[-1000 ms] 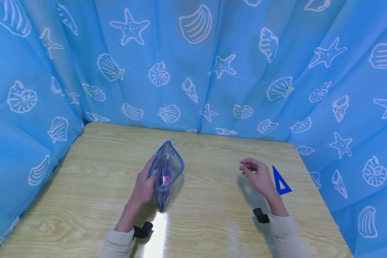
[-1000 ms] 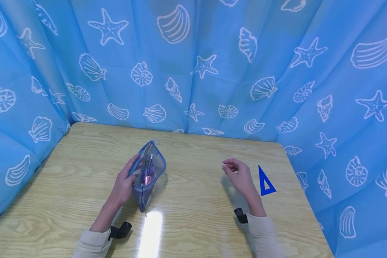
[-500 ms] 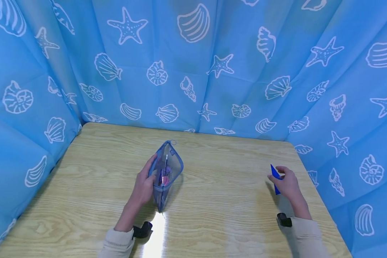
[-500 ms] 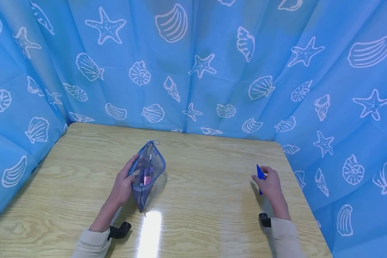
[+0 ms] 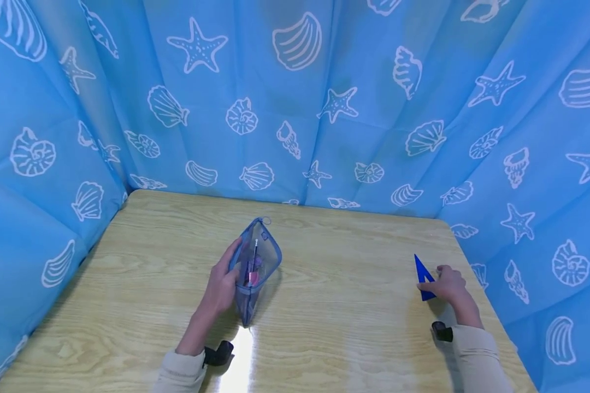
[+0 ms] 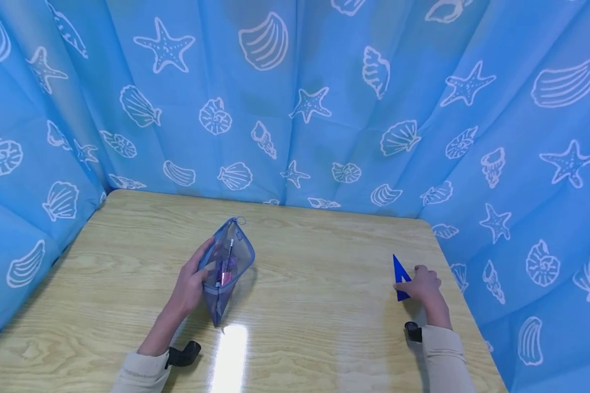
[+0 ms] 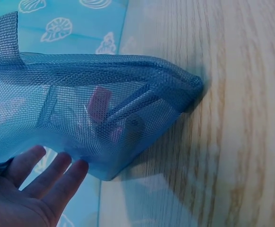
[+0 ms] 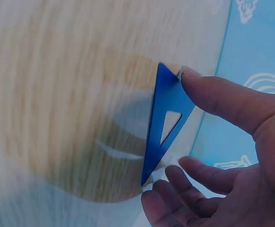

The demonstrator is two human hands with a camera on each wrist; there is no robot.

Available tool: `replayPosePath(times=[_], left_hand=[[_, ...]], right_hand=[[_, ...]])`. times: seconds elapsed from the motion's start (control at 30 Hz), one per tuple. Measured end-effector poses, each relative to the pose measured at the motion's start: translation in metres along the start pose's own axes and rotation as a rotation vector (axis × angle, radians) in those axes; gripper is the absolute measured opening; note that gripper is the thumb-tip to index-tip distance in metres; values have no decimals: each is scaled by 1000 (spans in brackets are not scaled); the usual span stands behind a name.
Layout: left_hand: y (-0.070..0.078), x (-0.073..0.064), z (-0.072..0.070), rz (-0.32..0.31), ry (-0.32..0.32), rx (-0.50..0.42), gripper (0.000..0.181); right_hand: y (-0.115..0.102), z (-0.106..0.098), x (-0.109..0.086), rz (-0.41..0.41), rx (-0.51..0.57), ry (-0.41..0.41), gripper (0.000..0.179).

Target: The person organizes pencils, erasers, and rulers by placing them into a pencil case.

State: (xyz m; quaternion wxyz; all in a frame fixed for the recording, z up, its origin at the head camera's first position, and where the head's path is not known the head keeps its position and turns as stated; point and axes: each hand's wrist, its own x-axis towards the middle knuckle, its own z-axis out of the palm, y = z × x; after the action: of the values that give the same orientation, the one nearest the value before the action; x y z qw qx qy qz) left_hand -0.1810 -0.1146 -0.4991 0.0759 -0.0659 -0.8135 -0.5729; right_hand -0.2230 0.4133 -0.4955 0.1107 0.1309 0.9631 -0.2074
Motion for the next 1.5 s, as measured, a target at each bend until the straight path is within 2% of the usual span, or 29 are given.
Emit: replayPosePath(times=[0.23, 0.47, 0.83, 1.13, 1.5], left_hand=[[-2, -1, -3, 2, 22, 14, 75], [-2, -2, -3, 2, 13, -6, 75], [-2, -2, -3, -9, 15, -10, 76], [-2, -2, -1, 7, 29, -6, 75], [0, -2, 0, 6, 33, -15, 75]], right_hand=[[2, -2, 6, -2, 87, -21, 79], [-1, -4, 7, 62, 153, -64, 73], [-1, -3, 6, 44, 143, -70, 57], [-3, -2, 6, 19, 129, -65, 44], [-8, -2, 2, 10, 101, -55, 48]])
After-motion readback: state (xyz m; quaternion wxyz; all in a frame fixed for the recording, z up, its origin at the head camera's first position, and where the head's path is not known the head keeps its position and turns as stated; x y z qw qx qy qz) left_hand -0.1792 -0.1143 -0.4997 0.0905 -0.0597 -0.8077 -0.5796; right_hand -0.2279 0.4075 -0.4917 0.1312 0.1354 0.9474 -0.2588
